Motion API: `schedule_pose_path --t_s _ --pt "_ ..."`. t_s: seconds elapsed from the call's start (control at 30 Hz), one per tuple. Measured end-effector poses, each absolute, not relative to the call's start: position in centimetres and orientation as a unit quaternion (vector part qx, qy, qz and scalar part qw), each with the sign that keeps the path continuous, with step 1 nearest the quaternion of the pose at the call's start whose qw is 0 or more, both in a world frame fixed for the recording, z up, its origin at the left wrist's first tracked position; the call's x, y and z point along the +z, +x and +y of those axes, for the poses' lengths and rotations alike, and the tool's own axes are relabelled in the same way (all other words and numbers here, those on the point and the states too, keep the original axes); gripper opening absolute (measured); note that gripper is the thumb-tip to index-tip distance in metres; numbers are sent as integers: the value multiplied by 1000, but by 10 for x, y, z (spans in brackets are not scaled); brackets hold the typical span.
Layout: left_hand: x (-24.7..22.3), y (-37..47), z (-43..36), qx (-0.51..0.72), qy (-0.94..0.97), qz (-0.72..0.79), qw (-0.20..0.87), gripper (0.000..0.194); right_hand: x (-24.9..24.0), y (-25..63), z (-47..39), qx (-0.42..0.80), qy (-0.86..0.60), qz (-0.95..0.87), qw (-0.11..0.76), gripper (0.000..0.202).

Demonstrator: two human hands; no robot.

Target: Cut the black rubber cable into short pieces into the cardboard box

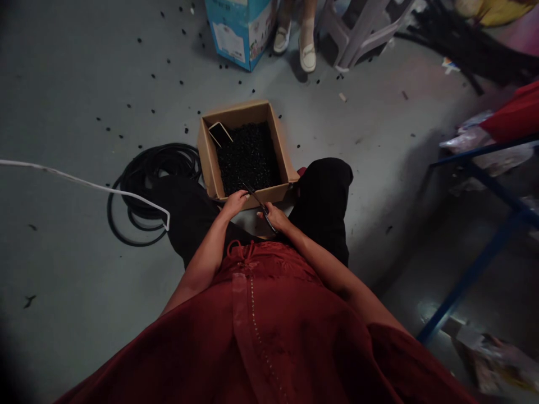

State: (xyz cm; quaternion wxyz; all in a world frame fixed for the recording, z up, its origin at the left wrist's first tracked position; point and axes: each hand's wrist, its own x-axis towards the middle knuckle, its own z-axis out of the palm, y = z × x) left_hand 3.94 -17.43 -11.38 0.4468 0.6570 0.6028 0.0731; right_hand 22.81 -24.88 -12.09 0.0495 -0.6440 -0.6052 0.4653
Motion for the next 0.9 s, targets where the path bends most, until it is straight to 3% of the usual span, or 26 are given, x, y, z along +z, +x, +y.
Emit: schedule_pose_path --t_s 0.4,0.9 --pt "-108 44 -177 76 682 537 490 42 -124 228 -248 457 -645 -610 53 37" --pt "-102 40 -177 21 681 595 427 34 -105 228 -241 421 -691 -587 3 28"
